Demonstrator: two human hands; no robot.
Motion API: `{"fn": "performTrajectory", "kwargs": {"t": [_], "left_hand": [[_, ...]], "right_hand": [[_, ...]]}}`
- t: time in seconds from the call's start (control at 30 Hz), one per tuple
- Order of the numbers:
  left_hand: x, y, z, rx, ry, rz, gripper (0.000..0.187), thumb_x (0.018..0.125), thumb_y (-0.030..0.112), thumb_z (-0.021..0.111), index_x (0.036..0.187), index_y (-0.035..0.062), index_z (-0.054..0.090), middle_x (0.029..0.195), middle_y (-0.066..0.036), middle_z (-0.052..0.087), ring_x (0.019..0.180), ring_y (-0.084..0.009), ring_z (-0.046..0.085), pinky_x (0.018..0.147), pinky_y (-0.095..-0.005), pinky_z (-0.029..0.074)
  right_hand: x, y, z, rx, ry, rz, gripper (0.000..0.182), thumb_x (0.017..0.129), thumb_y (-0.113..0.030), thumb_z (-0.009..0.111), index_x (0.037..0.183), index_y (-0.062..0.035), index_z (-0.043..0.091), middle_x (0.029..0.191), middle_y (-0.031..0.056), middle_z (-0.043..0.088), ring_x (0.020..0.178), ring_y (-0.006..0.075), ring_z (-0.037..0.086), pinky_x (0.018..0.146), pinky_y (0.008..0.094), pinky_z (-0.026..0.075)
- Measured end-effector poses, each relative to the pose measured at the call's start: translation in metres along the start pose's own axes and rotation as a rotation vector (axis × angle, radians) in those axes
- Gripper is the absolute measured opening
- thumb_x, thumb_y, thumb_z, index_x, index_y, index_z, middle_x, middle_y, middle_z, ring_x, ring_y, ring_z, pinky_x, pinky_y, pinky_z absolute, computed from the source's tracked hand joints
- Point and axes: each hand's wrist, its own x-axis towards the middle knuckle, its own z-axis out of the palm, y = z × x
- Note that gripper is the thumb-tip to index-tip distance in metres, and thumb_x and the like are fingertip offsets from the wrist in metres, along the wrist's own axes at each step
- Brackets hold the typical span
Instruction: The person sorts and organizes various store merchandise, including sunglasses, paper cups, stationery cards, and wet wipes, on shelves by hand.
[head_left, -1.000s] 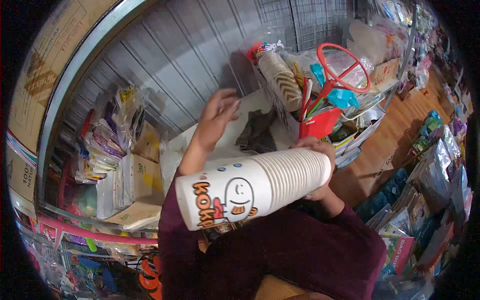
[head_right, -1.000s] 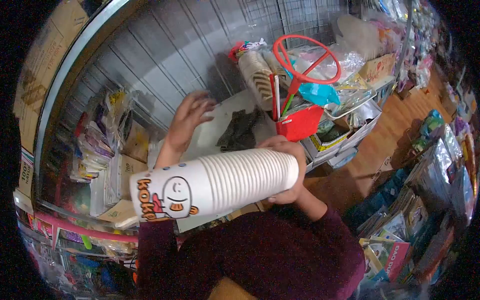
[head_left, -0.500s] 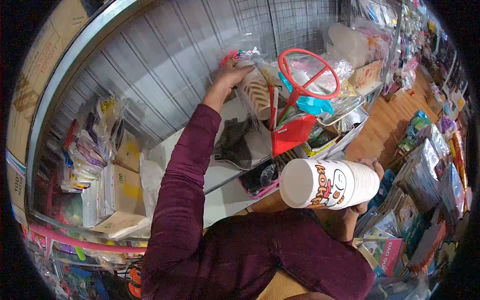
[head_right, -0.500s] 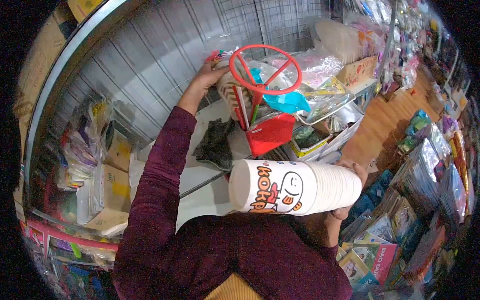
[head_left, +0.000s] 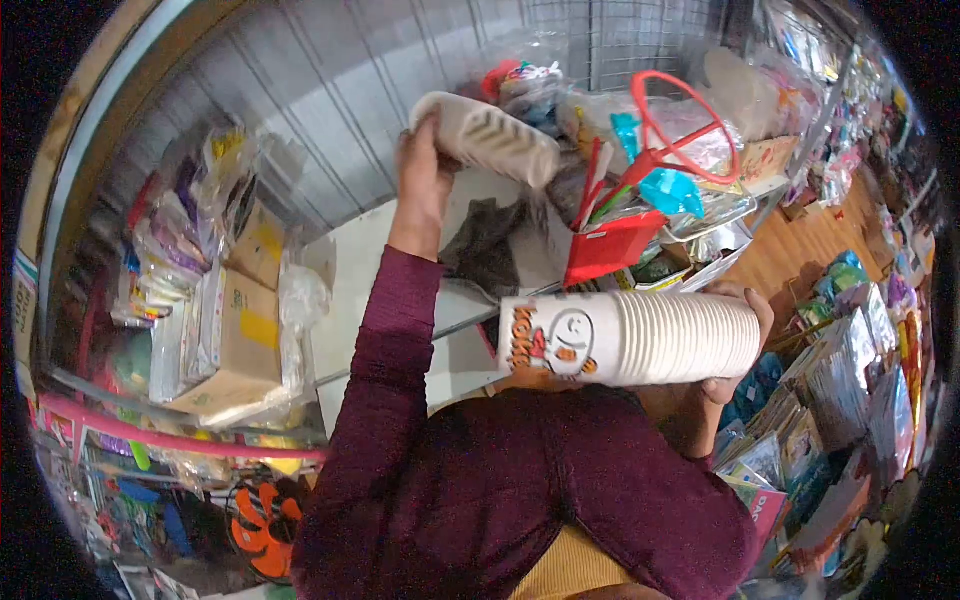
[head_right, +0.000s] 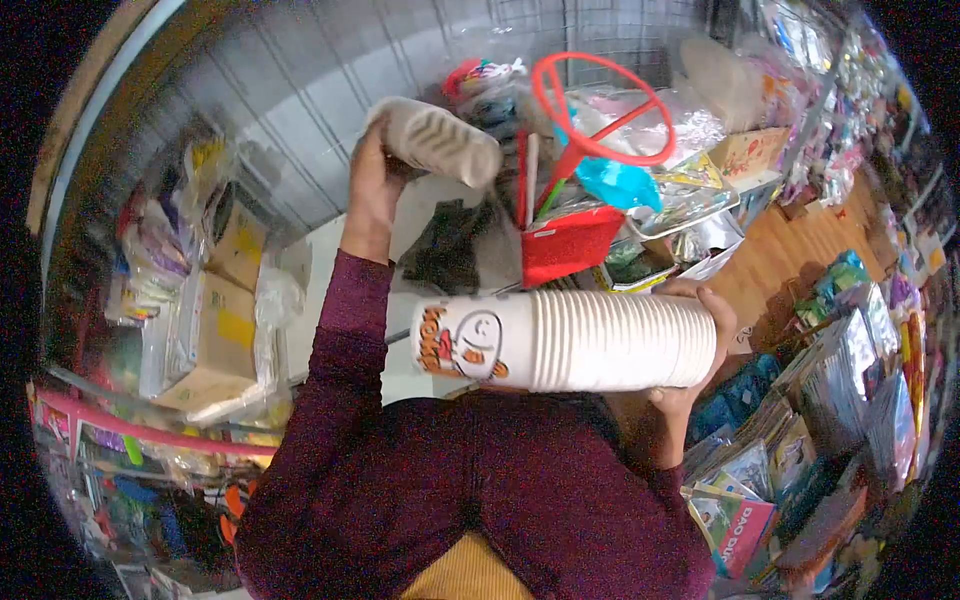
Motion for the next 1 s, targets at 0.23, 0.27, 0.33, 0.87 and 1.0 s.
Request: {"fn": "performTrajectory", "kwargs": {"t": [0.23, 0.27, 0.33, 0.87, 1.0], "left_hand": [[-0.069, 0.095, -0.051, -0.185, 0.313, 0.390, 0.036, 0.091, 0.031, 0.043, 0.114, 0.0045, 0.051, 0.111, -0.009, 0.057, 0.102, -0.0234, 0.056, 0.089, -0.0412, 0.045], [-0.076, 0.111, -0.060, -0.240, 0.370, 0.410, 0.034, 0.091, 0.030, 0.042, 0.113, 0.0047, 0.052, 0.110, -0.008, 0.058, 0.101, -0.0225, 0.056, 0.090, -0.0412, 0.045], [-0.098, 0.127, -0.074, -0.212, 0.307, 0.596, 0.037, 0.091, 0.031, 0.041, 0.113, 0.0041, 0.052, 0.111, -0.009, 0.058, 0.102, -0.0238, 0.056, 0.090, -0.0421, 0.046], [-0.169, 0.188, -0.037, 0.080, 0.454, 1.178, 0.042, 0.083, 0.009, 0.057, 0.116, 0.0003, 0.032, 0.111, -0.016, 0.049, 0.096, -0.0251, 0.056, 0.083, -0.0391, 0.051], [-0.158, 0.176, -0.031, 0.302, 0.312, 1.269, 0.059, 0.076, 0.011, 0.070, 0.115, -0.0021, 0.027, 0.110, -0.016, 0.045, 0.099, -0.0209, 0.050, 0.088, -0.0355, 0.045]], "right_hand": [[0.034, -0.011, 0.064, -0.368, -0.295, 0.028, 0.090, 0.048, -0.025, 0.078, 0.125, 0.0004, 0.040, 0.113, 0.0194, 0.050, 0.100, 0.0290, 0.053, 0.087, 0.0400, 0.042], [0.044, -0.018, 0.081, -0.525, -0.386, 0.029, 0.089, 0.046, -0.019, 0.078, 0.124, 0.0012, 0.041, 0.114, 0.0185, 0.049, 0.102, 0.0284, 0.053, 0.088, 0.0391, 0.042], [0.068, -0.021, 0.116, -0.499, -0.508, 0.021, 0.088, 0.045, -0.015, 0.078, 0.124, -0.0005, 0.043, 0.113, 0.0198, 0.049, 0.103, 0.0320, 0.053, 0.087, 0.0388, 0.044], [0.089, 0.051, 0.280, -0.580, -0.901, -0.150, 0.080, 0.058, -0.025, 0.078, 0.125, -0.0056, 0.039, 0.116, 0.0224, 0.050, 0.105, 0.0404, 0.051, 0.087, 0.0431, 0.044], [0.067, 0.079, 0.280, -0.280, -0.733, 0.002, 0.089, 0.057, -0.023, 0.081, 0.129, -0.0016, 0.034, 0.119, 0.0232, 0.050, 0.109, 0.0369, 0.052, 0.092, 0.0386, 0.042]]}}
